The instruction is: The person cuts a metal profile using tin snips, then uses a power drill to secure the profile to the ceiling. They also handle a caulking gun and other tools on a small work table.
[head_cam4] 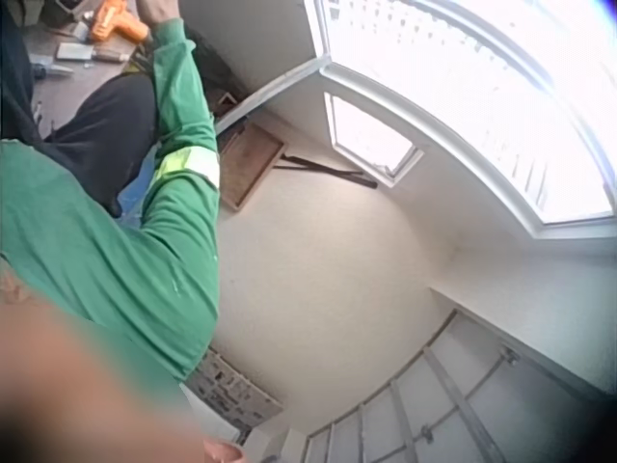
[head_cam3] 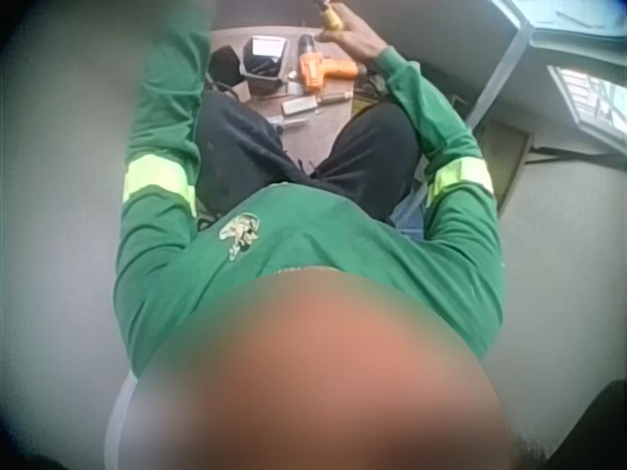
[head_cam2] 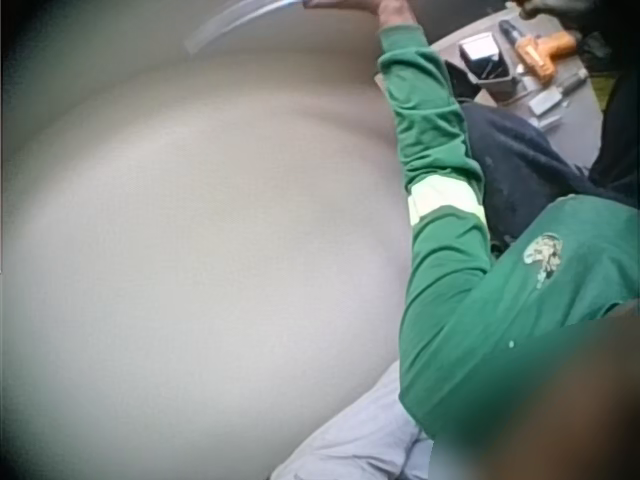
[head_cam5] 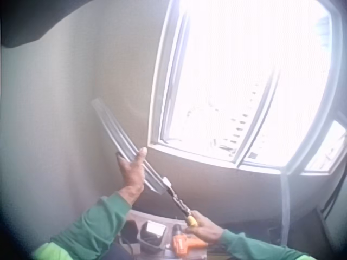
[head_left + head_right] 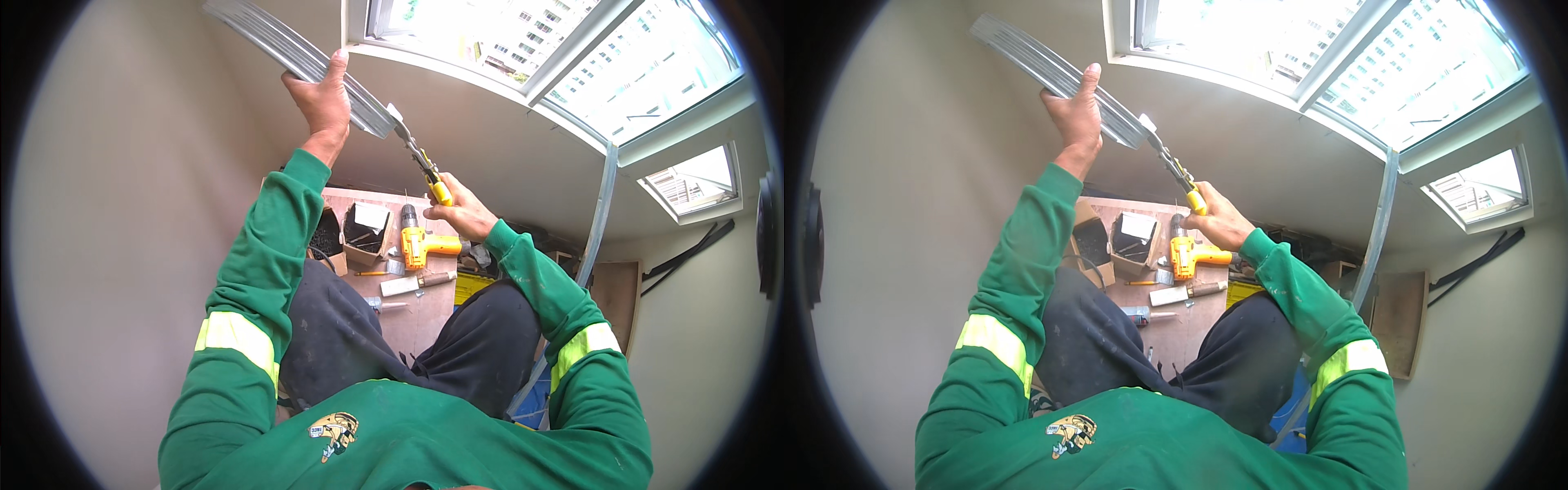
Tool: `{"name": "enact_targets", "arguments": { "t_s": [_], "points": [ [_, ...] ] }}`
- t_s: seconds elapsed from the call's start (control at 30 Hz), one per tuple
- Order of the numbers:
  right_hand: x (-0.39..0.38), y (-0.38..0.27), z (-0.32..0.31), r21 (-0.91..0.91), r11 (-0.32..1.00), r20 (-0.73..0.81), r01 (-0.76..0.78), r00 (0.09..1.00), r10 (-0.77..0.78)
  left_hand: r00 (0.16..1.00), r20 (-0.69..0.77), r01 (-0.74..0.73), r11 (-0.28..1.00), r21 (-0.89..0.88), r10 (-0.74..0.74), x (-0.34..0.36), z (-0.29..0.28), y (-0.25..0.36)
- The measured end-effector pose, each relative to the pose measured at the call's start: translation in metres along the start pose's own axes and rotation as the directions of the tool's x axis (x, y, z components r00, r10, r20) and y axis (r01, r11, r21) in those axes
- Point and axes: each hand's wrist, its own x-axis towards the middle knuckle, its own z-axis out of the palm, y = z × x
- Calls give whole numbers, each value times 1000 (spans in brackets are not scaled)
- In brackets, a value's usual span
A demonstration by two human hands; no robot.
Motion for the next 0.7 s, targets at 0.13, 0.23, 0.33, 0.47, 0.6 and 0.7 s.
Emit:
{"name": "enact_targets", "arguments": {
  "t_s": [0.13,0.23,0.33,0.47,0.6,0.7],
  "points": [
    [3,1,3,28,1000,10,2,1000,-2,1000,-3,-5,1000,-11,5,-2,2,-4],
    [3,-1,4,35,999,7,7,1000,-7,1000,0,-17,1000,-25,17,-2,2,-5],
    [3,-4,4,-30,999,-12,15,1000,-15,1000,-5,-19,999,-32,18,-4,3,-8],
    [2,-7,2,-84,996,0,39,999,-39,1000,15,2,1000,-18,-2,-5,5,-12],
    [1,-8,-1,-108,994,20,12,1000,-9,1000,13,-23,1000,1,23,-4,4,-15],
    [1,-8,-1,-200,979,-5,24,1000,-25,998,25,-60,998,1,60,-3,5,-18]
  ]
}}
